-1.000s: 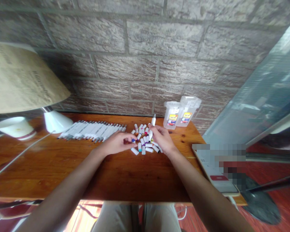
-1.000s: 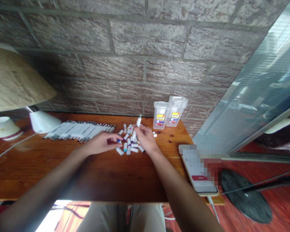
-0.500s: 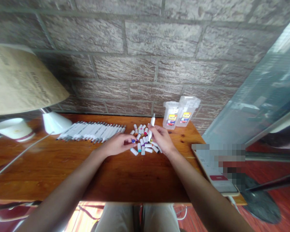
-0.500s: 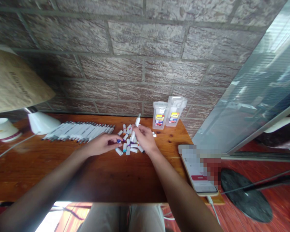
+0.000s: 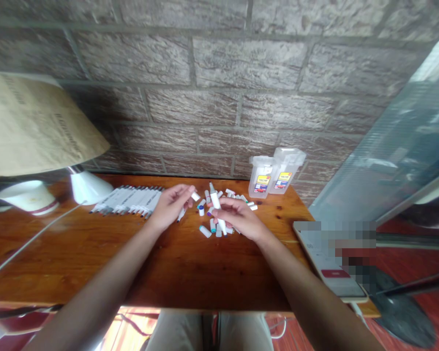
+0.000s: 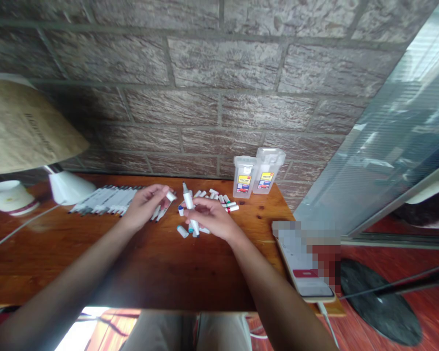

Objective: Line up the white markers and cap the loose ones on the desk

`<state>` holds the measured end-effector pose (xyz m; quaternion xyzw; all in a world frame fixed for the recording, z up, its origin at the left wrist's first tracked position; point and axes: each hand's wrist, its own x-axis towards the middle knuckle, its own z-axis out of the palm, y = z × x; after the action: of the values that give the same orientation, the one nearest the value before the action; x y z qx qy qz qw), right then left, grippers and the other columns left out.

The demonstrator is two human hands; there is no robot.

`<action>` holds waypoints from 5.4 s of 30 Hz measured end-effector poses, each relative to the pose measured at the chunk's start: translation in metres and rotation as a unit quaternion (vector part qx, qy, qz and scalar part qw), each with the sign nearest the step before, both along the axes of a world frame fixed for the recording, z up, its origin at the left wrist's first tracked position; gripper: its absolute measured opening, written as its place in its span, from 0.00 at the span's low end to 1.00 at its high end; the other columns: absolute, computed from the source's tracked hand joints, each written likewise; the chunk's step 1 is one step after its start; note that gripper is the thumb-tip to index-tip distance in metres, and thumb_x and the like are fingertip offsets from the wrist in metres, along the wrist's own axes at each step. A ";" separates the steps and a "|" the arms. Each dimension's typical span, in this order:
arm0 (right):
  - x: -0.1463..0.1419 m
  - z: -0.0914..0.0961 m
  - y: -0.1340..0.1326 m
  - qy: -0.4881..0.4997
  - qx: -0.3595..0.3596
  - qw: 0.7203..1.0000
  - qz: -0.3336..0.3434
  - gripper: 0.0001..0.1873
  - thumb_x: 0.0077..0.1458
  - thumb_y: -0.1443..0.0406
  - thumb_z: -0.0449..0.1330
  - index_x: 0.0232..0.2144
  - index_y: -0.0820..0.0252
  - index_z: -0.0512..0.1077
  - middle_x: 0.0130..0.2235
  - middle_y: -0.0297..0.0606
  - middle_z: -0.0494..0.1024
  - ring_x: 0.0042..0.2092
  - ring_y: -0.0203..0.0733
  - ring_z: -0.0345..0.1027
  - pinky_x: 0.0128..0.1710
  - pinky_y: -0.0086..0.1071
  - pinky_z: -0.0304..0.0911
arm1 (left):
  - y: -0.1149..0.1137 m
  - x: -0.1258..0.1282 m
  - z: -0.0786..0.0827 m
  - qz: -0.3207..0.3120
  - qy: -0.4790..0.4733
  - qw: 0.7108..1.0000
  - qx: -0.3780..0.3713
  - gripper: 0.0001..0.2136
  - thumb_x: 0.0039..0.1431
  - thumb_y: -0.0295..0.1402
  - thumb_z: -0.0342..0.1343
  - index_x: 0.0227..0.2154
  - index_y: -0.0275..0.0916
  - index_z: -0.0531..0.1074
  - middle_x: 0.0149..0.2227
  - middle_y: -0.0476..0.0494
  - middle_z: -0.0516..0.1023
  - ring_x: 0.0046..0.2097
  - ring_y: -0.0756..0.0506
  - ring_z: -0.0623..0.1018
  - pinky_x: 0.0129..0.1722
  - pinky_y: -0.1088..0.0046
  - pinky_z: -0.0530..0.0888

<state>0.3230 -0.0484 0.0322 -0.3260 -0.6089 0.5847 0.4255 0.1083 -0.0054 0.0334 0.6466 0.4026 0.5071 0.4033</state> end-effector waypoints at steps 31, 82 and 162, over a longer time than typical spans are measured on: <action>-0.001 0.000 -0.004 -0.084 -0.029 0.994 0.059 0.21 0.50 0.52 0.67 0.37 0.66 0.77 0.31 0.38 0.78 0.29 0.34 0.69 0.27 0.25 0.61 | 0.004 0.002 -0.001 0.010 -0.136 0.986 -0.098 0.18 0.46 0.48 0.68 0.26 0.36 0.76 0.26 0.46 0.78 0.26 0.52 0.74 0.26 0.78 0.69; -0.001 -0.002 0.001 -0.064 -0.087 0.994 -0.015 0.16 0.50 0.54 0.66 0.33 0.62 0.75 0.25 0.32 0.77 0.21 0.30 0.62 0.19 0.24 0.51 | 0.005 0.002 -0.002 0.020 -0.124 0.990 -0.061 0.19 0.52 0.48 0.64 0.21 0.36 0.71 0.21 0.51 0.69 0.23 0.54 0.68 0.25 0.78 0.65; -0.005 -0.003 -0.002 -0.057 -0.065 0.996 0.015 0.23 0.46 0.51 0.70 0.38 0.63 0.76 0.27 0.33 0.75 0.24 0.30 0.63 0.21 0.25 0.53 | 0.004 0.000 -0.007 -0.001 -0.031 0.999 -0.031 0.23 0.60 0.50 0.56 0.19 0.37 0.68 0.18 0.50 0.67 0.20 0.53 0.65 0.21 0.76 0.60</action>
<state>0.3180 -0.0500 0.0294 -0.3767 -0.5978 0.6100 0.3586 0.1078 -0.0014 0.0259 0.6182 0.4049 0.5133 0.4363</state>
